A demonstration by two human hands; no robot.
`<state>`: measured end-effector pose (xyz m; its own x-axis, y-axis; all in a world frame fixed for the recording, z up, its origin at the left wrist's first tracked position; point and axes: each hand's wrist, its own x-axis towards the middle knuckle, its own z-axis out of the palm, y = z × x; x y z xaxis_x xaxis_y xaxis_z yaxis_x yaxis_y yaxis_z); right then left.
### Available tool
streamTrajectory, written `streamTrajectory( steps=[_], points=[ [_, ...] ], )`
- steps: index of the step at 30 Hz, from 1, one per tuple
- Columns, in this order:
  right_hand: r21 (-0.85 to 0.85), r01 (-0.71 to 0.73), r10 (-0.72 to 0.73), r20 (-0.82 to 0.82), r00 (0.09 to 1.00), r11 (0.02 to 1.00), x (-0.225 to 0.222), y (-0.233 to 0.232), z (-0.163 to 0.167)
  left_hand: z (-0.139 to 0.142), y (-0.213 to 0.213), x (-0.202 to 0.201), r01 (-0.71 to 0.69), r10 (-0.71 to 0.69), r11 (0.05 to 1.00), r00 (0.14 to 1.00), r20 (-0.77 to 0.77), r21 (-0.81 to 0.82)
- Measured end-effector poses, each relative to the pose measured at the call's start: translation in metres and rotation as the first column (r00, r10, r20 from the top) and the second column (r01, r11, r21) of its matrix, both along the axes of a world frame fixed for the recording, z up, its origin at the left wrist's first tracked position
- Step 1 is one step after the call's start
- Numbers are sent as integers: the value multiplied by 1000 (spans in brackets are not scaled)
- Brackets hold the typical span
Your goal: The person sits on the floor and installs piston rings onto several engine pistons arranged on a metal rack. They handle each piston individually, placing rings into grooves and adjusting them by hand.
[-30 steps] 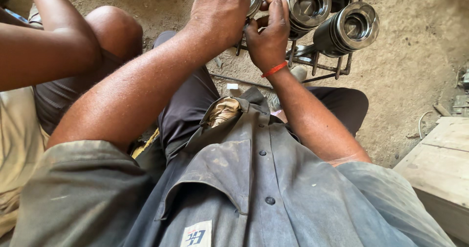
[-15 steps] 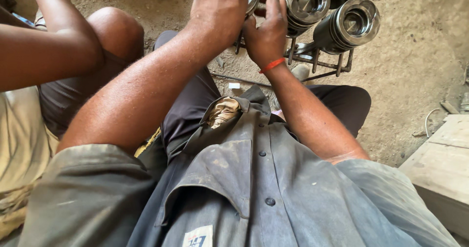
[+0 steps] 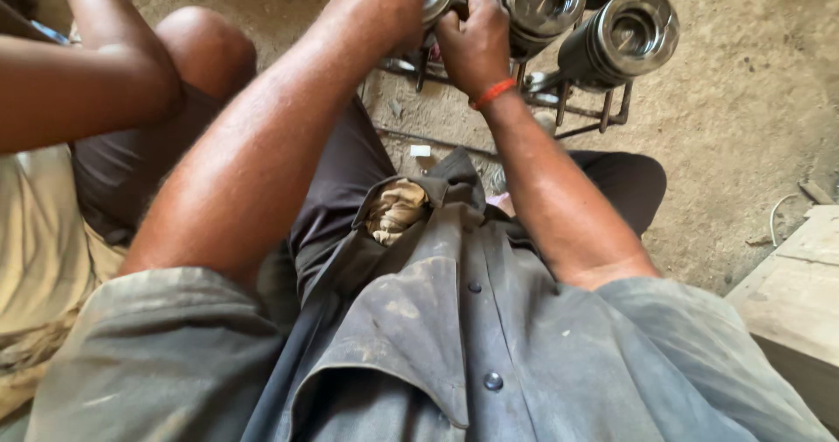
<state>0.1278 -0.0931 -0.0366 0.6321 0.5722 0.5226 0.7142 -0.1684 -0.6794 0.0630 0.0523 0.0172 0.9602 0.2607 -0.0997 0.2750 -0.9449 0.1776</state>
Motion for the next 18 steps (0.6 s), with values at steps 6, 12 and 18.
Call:
streamTrajectory(
  steps=[6,12,18],
  points=[
    [178,-255,310,-494,812,950,11,1,-13,14,24,-6,101,-105,989,994,-33,-105],
    [71,-227,238,-353,905,971,-14,-37,-3,23,38,-17,210,-155,953,957,247,-218],
    [-146,-320,196,-537,820,936,-46,-93,17,28,22,-9,323,-329,943,939,95,79]
  ],
)
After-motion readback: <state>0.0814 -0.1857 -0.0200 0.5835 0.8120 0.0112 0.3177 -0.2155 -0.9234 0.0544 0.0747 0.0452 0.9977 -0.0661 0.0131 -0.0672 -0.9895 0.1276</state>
